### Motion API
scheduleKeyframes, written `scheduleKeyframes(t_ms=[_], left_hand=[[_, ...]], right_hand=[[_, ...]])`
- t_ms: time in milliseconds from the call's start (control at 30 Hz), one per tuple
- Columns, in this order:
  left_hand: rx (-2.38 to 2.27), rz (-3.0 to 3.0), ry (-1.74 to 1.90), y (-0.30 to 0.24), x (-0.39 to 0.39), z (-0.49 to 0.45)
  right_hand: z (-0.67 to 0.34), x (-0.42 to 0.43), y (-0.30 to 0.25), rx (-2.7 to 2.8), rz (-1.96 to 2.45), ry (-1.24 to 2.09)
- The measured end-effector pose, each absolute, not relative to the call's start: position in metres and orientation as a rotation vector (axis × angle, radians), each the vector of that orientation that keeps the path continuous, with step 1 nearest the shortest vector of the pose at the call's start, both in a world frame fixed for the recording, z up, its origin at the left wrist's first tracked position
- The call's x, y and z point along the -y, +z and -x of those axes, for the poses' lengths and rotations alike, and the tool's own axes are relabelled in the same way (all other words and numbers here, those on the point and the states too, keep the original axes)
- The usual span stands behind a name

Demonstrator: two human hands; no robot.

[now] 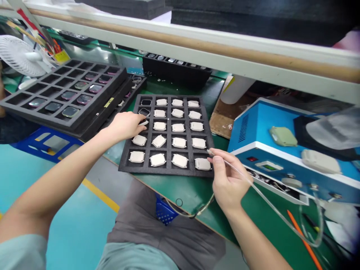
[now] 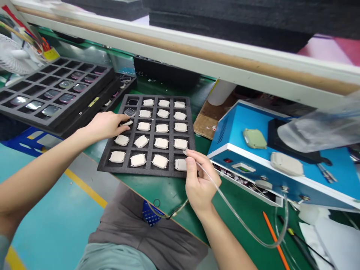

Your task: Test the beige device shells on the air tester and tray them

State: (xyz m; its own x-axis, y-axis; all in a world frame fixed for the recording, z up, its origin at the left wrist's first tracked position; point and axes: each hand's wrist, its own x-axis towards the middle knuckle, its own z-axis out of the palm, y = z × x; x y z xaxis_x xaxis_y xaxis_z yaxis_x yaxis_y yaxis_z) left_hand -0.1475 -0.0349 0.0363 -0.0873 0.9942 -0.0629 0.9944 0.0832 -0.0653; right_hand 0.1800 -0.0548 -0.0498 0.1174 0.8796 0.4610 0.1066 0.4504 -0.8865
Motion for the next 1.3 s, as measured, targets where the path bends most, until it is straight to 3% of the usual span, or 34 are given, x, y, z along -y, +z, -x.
scheduleKeyframes(t_ms=[100, 167, 267, 333, 500, 700, 1300], left_hand=[[-2.361, -2.1, -0.014, 0.042, 0.037, 0.143], [-2.289, -2.074, 0.317, 0.048, 0.036, 0.131], [-1.833, -1.858, 0.928, 0.052, 0.027, 0.093], [-1.522, -1.647, 1.061, 0.047, 0.018, 0.058], [-1.226, -1.266, 1.008, 0.021, 0.001, -0.006], [-1.161, -1.029, 1.178, 0.003, 0.006, -0.007], [-1.099, -1.194, 1.079, 0.001, 0.023, -0.017]], right_hand=[[-0.18, 0.055, -0.049, 1.341, 0.984, 0.743], [-0.18, 0.055, -0.048, 1.323, 0.985, 0.762], [-0.177, 0.053, -0.046, 1.274, 0.946, 0.777], [-0.176, 0.049, -0.044, 1.236, 0.927, 0.766], [-0.181, 0.034, -0.043, 1.231, 0.923, 0.667], [-0.182, 0.031, -0.044, 1.274, 0.904, 0.633], [-0.18, 0.038, -0.042, 1.275, 0.862, 0.701]])
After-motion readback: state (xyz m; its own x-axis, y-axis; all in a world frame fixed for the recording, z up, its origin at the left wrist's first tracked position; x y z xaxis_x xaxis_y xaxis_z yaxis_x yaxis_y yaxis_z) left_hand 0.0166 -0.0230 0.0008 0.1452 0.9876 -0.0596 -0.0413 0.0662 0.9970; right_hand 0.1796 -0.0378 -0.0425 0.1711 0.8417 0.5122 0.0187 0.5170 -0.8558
